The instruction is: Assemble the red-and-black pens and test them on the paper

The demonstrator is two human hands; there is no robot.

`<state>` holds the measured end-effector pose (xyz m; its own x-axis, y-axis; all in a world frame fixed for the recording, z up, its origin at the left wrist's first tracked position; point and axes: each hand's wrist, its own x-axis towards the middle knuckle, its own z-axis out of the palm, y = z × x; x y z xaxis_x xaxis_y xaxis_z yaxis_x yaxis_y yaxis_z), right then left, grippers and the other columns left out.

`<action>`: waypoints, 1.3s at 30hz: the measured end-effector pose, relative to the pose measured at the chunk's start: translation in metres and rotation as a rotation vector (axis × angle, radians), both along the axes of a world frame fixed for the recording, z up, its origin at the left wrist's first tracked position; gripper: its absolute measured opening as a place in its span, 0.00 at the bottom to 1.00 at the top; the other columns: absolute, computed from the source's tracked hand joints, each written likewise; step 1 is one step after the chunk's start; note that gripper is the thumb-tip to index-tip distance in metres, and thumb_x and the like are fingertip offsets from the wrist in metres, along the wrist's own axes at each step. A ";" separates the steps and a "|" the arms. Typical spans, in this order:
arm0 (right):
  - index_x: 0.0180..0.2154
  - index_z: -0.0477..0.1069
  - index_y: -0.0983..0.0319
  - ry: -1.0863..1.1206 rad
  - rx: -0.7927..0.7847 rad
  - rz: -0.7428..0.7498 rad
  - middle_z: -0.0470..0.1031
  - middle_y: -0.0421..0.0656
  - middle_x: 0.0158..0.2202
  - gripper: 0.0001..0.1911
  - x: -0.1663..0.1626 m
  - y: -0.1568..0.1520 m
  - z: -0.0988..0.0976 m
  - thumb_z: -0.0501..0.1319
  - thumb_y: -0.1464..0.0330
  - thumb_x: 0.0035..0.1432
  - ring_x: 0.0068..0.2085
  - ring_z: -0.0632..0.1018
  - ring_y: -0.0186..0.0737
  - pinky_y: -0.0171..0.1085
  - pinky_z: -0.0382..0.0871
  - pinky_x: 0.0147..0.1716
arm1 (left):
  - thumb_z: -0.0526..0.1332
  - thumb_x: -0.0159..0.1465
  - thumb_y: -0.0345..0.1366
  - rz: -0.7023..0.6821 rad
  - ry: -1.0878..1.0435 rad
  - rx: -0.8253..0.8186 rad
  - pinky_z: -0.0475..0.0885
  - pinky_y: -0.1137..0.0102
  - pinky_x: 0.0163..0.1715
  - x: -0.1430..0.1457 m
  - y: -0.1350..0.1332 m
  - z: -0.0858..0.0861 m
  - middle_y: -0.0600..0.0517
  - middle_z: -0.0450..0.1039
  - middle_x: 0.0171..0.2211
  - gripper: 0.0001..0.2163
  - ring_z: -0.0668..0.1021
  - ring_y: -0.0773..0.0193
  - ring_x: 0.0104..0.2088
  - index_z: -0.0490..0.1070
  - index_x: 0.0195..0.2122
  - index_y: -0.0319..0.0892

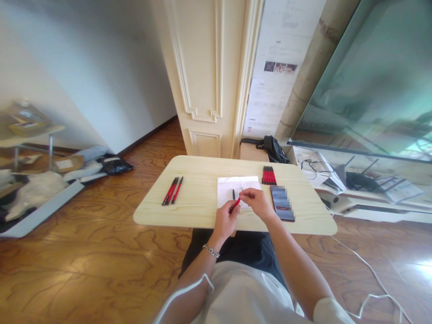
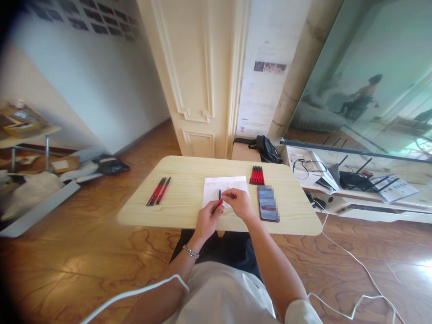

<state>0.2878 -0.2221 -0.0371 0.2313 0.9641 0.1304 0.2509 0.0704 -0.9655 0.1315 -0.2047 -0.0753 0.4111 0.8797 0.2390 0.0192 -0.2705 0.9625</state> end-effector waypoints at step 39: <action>0.41 0.72 0.66 0.017 0.033 -0.137 0.76 0.45 0.30 0.18 0.019 0.023 0.014 0.60 0.61 0.51 0.27 0.73 0.35 0.34 0.66 0.26 | 0.59 0.62 0.44 0.026 -0.030 -0.001 0.71 0.69 0.34 0.000 -0.002 0.000 0.49 0.76 0.32 0.14 0.76 0.62 0.32 0.74 0.41 0.40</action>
<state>0.3066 -0.1986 -0.0234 0.3633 0.9184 0.1566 0.2440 0.0684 -0.9673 0.1316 -0.2067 -0.0748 0.3804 0.8904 0.2499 -0.0029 -0.2691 0.9631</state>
